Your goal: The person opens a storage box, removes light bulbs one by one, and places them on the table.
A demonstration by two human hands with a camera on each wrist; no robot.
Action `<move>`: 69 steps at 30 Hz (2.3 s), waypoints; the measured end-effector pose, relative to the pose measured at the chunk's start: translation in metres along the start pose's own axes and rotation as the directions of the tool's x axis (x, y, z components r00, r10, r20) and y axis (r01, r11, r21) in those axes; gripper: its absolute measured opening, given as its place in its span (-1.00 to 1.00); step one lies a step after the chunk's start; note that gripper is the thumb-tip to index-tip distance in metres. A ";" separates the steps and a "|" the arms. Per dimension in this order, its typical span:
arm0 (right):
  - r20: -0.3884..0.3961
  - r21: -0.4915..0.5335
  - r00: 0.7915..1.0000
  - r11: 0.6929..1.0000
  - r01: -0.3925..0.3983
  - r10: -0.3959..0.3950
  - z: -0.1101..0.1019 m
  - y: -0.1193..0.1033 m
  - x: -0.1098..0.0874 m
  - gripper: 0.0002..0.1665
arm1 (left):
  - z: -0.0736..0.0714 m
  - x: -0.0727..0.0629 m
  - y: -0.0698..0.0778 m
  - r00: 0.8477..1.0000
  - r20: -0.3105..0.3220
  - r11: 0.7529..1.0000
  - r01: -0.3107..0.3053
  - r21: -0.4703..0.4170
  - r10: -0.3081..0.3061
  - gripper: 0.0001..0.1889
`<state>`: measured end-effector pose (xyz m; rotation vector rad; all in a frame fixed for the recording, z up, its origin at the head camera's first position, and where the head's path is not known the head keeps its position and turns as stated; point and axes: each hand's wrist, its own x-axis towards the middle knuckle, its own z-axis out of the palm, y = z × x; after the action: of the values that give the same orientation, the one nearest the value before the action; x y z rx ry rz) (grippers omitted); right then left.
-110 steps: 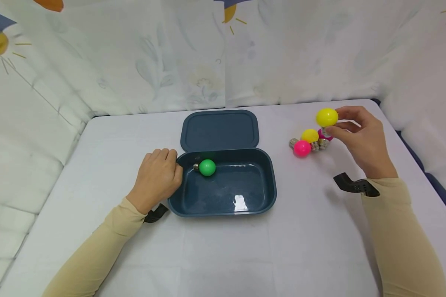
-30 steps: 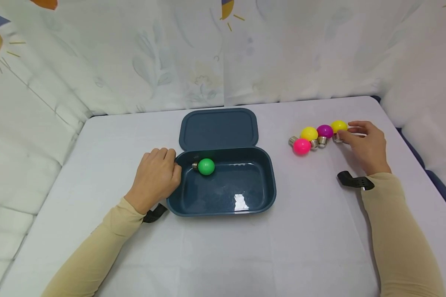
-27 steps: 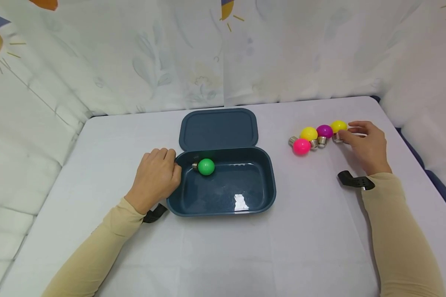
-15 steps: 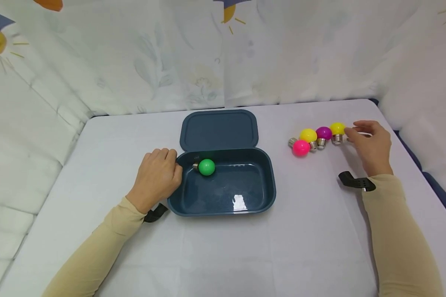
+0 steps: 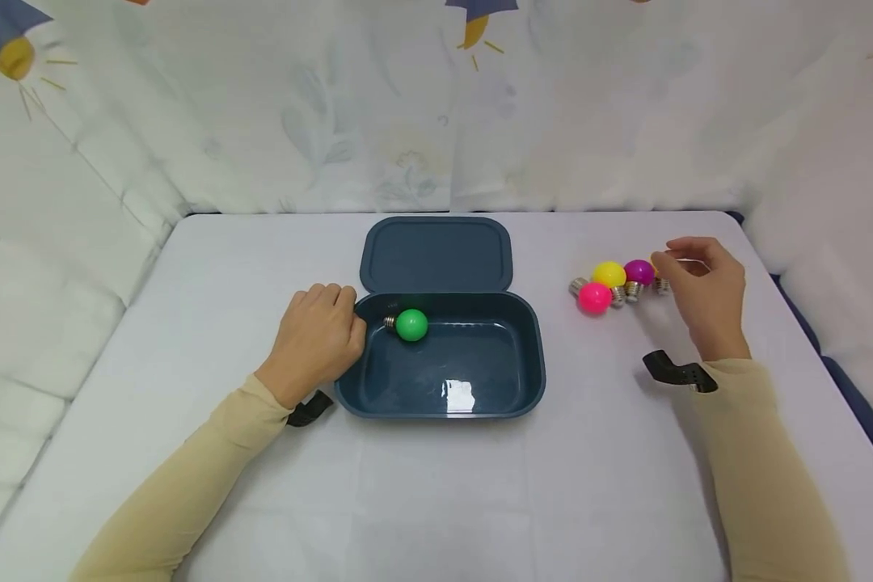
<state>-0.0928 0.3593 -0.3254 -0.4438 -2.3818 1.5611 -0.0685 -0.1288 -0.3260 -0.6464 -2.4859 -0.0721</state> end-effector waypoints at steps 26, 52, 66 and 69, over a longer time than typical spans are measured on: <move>0.335 -0.144 0.712 0.713 0.686 -0.617 0.055 -0.082 -0.040 -0.57 | 0.009 0.008 0.009 1.000 -0.017 1.000 0.011 0.010 -0.011 -0.79; 0.795 -0.041 0.360 0.549 0.835 -0.488 0.127 -0.123 -0.059 -0.57 | 0.008 0.011 0.018 0.998 0.045 0.999 0.048 0.017 -0.048 -0.81; 0.837 -0.001 0.327 0.596 0.803 -0.439 0.160 -0.123 -0.063 -0.54 | 0.008 0.011 0.019 0.995 0.074 0.997 0.068 0.021 -0.069 -0.83; 0.839 0.002 0.323 0.596 0.803 -0.439 0.164 -0.123 -0.065 -0.53 | 0.008 0.011 0.020 0.996 0.064 0.998 0.064 0.020 -0.065 -0.83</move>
<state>-0.1088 0.1501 -0.2790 1.3335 -2.8697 0.8555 -0.0713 -0.1053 -0.3282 -0.5696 -2.5666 -0.0539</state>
